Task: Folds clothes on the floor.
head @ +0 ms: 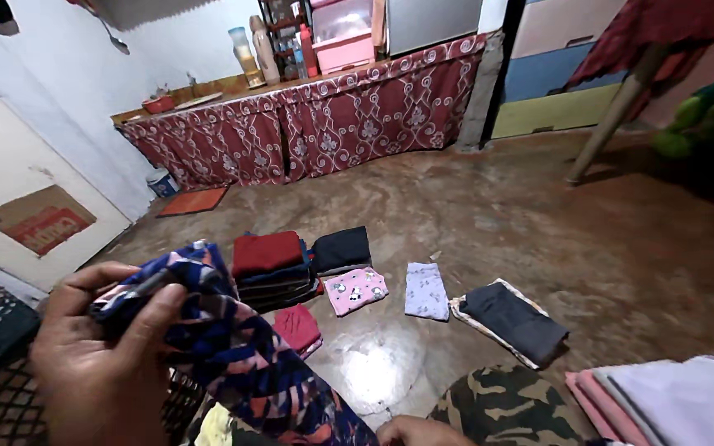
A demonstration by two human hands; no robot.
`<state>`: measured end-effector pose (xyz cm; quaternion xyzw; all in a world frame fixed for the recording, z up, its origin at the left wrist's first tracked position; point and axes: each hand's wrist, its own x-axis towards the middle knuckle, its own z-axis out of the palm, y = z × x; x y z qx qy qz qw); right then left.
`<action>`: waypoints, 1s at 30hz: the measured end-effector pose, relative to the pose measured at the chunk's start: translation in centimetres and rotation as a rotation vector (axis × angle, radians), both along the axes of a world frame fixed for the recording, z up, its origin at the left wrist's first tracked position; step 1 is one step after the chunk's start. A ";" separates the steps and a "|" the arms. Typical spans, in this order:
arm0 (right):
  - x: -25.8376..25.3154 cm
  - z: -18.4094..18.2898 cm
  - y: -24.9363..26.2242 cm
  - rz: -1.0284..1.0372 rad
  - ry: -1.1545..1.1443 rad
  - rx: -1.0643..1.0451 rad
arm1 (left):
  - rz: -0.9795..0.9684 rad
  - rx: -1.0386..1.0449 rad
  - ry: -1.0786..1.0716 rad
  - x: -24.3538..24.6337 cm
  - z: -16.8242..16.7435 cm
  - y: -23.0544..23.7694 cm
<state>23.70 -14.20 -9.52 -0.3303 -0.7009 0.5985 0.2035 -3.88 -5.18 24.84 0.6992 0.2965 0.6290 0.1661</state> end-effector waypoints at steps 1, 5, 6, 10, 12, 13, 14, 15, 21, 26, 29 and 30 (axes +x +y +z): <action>0.5 0.0 0.4 -0.044 0.038 -0.004 | 0.010 -0.016 -0.012 -0.8 0.3 0.4; 4.5 1.4 1.5 -0.361 0.356 -0.014 | -0.021 -0.067 -0.120 -4.9 1.1 1.6; 5.8 1.9 1.6 -0.390 0.409 -0.045 | -0.008 -0.084 -0.136 -5.8 1.3 1.7; 8.4 1.7 2.1 -0.376 0.106 -0.213 | 0.093 -0.227 -0.089 -9.4 -0.3 3.6; 8.5 0.7 2.4 -0.496 0.169 -0.274 | 0.163 -0.327 0.015 -10.7 -2.3 4.5; 8.5 0.5 2.5 -0.593 0.282 -0.312 | 0.204 -0.394 0.067 -10.8 -3.4 4.5; 8.4 0.5 2.5 -0.681 0.395 -0.356 | 0.241 -0.487 0.109 -10.4 -4.4 4.4; 8.4 0.7 2.6 -0.762 0.471 -0.396 | 0.270 -0.580 0.150 -9.7 -5.4 4.1; 9.9 0.9 3.6 -1.367 0.551 -0.485 | 0.060 -0.835 0.136 -7.1 -13.0 5.5; 13.2 -0.2 5.0 -1.695 0.308 -0.533 | -0.056 -0.996 0.151 -5.4 -20.8 7.4; 14.7 -1.9 6.4 -1.395 -0.271 -0.399 | -0.058 -1.110 0.599 -4.8 -28.1 8.6; 14.7 -2.2 7.1 -1.285 -0.402 -0.377 | -0.075 -1.143 0.726 -4.2 -30.0 8.7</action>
